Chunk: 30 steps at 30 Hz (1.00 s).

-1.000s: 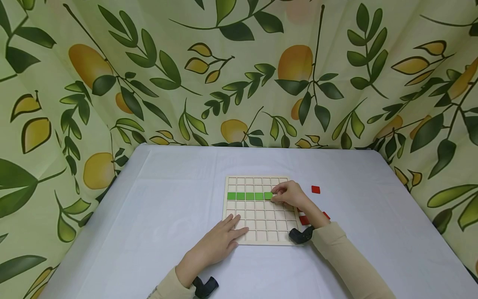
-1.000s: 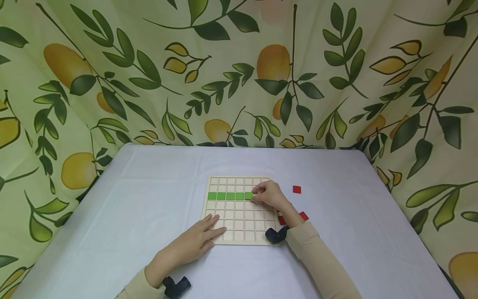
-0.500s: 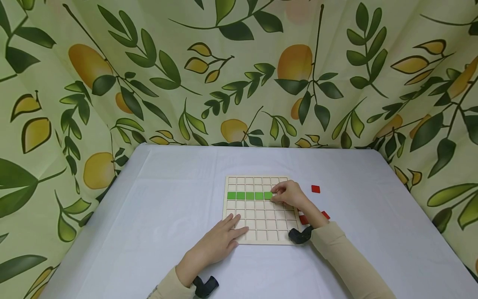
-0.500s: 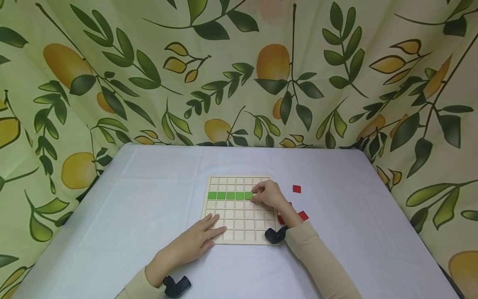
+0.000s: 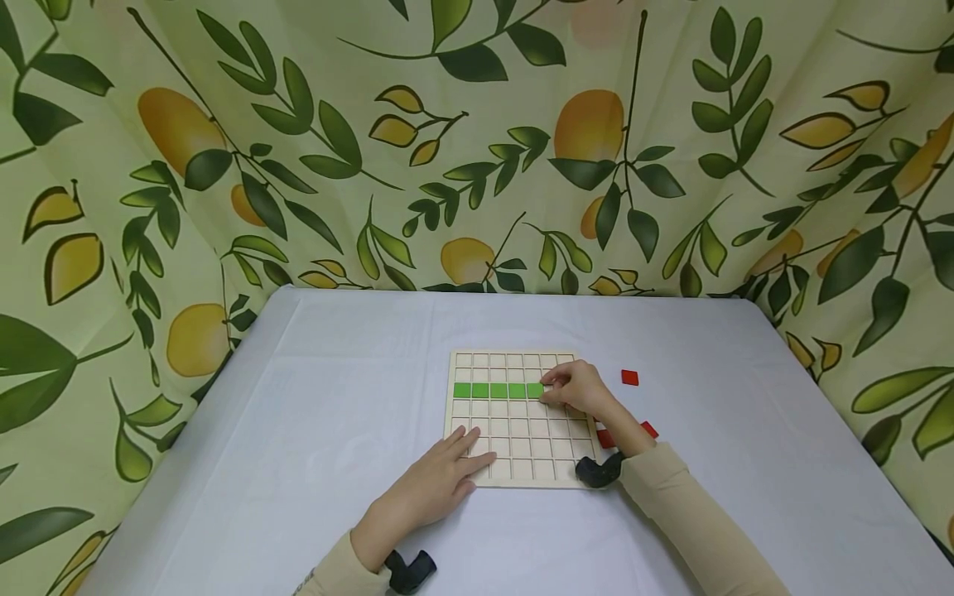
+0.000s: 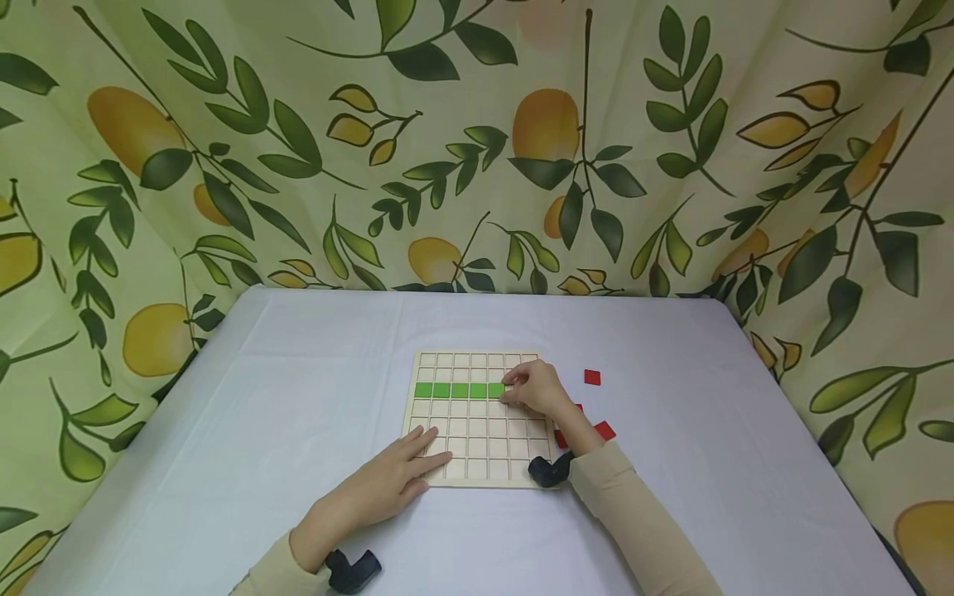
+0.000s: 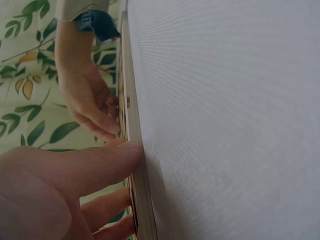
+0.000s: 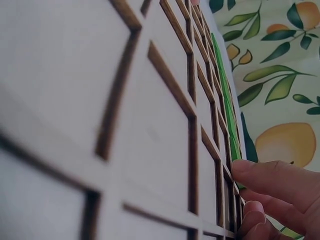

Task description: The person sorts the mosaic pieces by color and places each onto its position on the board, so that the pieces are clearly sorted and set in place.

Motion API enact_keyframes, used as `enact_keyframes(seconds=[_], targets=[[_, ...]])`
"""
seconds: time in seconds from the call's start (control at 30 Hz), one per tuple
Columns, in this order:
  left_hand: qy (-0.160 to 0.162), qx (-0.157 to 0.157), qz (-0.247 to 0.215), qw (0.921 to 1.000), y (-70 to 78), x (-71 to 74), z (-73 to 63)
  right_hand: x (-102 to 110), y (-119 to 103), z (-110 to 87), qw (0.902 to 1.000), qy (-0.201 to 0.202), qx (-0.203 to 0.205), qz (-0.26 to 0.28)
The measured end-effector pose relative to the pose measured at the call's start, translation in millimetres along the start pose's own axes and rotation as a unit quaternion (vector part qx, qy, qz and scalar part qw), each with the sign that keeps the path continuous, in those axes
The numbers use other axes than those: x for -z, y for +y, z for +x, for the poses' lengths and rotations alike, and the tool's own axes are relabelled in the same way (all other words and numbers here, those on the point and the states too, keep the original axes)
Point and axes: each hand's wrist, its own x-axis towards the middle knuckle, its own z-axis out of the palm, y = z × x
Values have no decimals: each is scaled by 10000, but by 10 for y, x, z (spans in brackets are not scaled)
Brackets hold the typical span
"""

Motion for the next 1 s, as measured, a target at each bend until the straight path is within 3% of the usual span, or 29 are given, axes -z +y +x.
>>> enact_keyframes(seconds=[0.53,1.0], targets=[[28,-13,17,10000,-7,-12,8,43,48,-23,9997,-21,-12,223],[14,11,38,10000,-4,-10,10,220,133,-49,9985,-37,-15,551]])
